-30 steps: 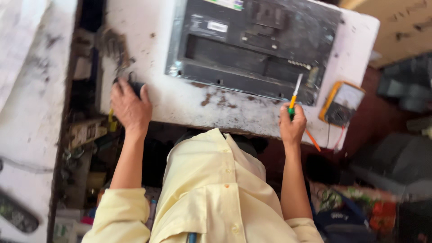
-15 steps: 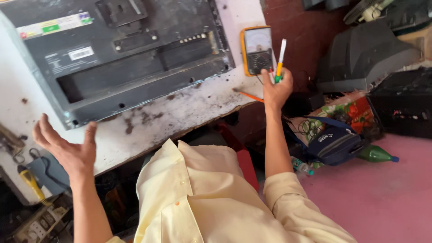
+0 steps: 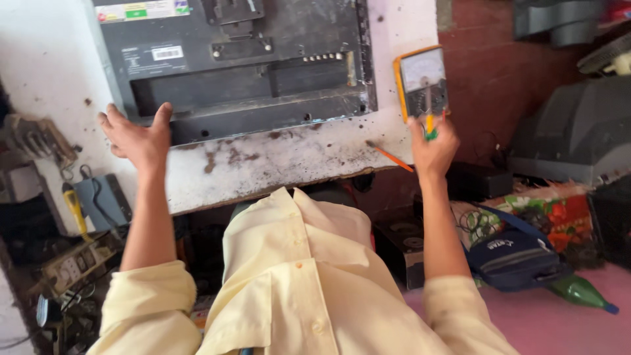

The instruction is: The person uses a green-handled screwdriver to remove and then reinstall screws on the back panel of a Sony television. The person repeatedly unscrews and tightens screws at various locations on the device's rear casing.

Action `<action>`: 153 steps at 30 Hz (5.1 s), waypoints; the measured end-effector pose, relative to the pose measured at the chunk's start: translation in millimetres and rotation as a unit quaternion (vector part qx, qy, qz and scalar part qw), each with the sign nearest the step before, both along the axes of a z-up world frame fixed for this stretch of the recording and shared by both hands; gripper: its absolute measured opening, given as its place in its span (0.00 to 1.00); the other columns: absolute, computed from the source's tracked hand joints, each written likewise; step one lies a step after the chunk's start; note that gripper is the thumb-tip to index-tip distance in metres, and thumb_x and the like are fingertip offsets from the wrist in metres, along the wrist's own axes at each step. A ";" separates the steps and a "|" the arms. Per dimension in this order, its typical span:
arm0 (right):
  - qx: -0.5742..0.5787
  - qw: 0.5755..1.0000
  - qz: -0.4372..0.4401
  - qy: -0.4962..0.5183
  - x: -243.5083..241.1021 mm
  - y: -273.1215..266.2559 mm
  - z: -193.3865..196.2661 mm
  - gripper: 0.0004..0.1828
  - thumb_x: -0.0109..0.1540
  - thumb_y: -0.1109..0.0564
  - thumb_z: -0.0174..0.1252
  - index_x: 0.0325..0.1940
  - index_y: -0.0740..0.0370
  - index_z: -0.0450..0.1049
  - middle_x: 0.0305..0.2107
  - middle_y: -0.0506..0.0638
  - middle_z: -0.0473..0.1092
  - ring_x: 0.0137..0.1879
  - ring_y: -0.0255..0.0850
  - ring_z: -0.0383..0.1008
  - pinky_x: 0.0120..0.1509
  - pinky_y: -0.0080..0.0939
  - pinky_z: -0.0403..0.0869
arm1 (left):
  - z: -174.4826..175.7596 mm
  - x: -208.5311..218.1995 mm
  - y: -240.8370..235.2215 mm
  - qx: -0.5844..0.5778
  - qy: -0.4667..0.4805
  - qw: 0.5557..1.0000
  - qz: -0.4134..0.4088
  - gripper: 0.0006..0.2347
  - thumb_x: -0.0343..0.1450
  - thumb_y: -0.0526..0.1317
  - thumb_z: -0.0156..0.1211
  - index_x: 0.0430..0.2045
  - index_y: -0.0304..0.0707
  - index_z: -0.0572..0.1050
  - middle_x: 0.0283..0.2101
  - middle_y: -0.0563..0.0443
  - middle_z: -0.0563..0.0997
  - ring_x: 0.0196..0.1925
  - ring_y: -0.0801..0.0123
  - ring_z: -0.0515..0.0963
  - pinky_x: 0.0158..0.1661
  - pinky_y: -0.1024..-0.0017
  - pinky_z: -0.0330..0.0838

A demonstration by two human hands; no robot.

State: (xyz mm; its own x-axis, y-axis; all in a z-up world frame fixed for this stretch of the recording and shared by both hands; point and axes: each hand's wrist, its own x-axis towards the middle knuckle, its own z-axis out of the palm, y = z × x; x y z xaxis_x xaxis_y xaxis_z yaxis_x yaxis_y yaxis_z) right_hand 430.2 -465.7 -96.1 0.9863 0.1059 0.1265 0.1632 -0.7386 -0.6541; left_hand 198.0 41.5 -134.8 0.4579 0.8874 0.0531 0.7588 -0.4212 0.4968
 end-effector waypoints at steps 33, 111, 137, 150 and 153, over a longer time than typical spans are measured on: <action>0.040 0.979 0.114 0.165 -72.5 46.1 40.0 0.16 0.69 0.55 0.59 0.59 0.61 0.76 0.41 0.60 0.76 0.28 0.41 0.79 0.32 0.39 0.74 | 36.6 -111.4 -103.8 -0.112 0.101 0.984 -0.098 0.14 0.75 0.50 0.63 0.38 0.36 0.77 0.40 0.36 0.82 0.42 0.49 0.82 0.44 0.59 0.74; 0.031 0.872 0.486 0.045 -168.2 270.8 116.2 0.17 0.69 0.57 0.53 0.62 0.64 0.73 0.41 0.65 0.77 0.45 0.57 0.80 0.46 0.51 0.75 | 79.0 26.2 -63.7 -0.472 -0.685 0.519 0.194 0.11 0.82 0.44 0.43 0.37 0.40 0.70 0.23 0.59 0.69 0.22 0.75 0.66 0.26 0.70 0.67; -0.086 0.801 0.591 0.039 -100.5 262.8 144.1 0.21 0.53 0.54 0.70 0.50 0.54 0.82 0.39 0.53 0.80 0.42 0.44 0.82 0.46 0.42 0.77 | 99.2 -69.6 -152.5 -0.153 -0.189 0.927 -0.286 0.39 0.60 0.23 0.53 0.65 0.71 0.67 0.48 0.50 0.80 0.42 0.57 0.81 0.35 0.61 0.73; -0.113 0.735 0.664 0.079 -122.8 269.6 144.4 0.18 0.55 0.56 0.71 0.49 0.62 0.81 0.38 0.58 0.79 0.41 0.46 0.82 0.44 0.41 0.76 | 95.8 -100.6 -171.5 -0.112 -0.162 0.949 -0.244 0.35 0.57 0.25 0.57 0.62 0.59 0.70 0.43 0.52 0.82 0.46 0.56 0.81 0.37 0.59 0.75; -0.259 0.717 0.609 0.216 -122.4 272.1 138.8 0.23 0.56 0.57 0.69 0.55 0.60 0.77 0.33 0.56 0.81 0.36 0.42 0.83 0.42 0.40 0.76 | 102.2 -105.4 -170.9 -0.055 -0.174 0.952 -0.247 0.31 0.57 0.26 0.58 0.59 0.46 0.70 0.41 0.48 0.83 0.45 0.53 0.82 0.37 0.57 0.75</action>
